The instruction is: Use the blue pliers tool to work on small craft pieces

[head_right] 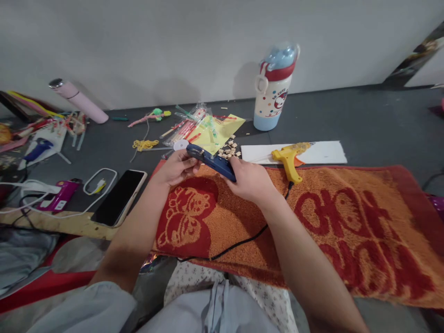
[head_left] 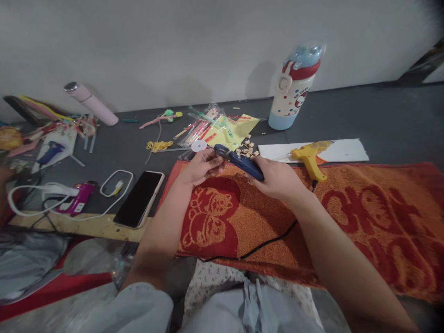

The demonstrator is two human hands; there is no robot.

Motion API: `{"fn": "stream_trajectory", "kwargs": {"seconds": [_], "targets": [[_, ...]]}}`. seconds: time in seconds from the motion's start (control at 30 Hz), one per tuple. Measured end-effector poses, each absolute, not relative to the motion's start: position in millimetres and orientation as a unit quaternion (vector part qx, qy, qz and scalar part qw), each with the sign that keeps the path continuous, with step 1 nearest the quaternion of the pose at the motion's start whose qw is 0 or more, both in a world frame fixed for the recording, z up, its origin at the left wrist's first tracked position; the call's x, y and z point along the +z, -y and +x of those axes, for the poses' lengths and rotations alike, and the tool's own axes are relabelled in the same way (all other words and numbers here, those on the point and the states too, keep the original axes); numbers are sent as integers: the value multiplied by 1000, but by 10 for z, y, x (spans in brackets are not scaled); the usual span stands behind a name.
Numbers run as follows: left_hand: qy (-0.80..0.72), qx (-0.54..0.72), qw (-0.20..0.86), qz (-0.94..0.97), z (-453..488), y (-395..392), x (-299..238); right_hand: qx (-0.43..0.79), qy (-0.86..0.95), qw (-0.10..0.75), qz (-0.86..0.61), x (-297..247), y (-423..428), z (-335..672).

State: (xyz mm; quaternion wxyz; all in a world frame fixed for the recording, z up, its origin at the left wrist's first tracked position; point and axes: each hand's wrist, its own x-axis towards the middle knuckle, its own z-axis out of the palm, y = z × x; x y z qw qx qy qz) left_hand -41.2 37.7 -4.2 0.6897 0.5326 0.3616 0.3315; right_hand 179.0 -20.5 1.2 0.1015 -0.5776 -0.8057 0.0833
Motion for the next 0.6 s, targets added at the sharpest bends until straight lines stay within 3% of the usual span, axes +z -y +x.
{"fn": "stream_trajectory", "kwargs": {"seconds": [0.6], "targets": [[-391,374,648,536,-356,-406,-124,73,782,71,-615,-21,192,1689]]}}
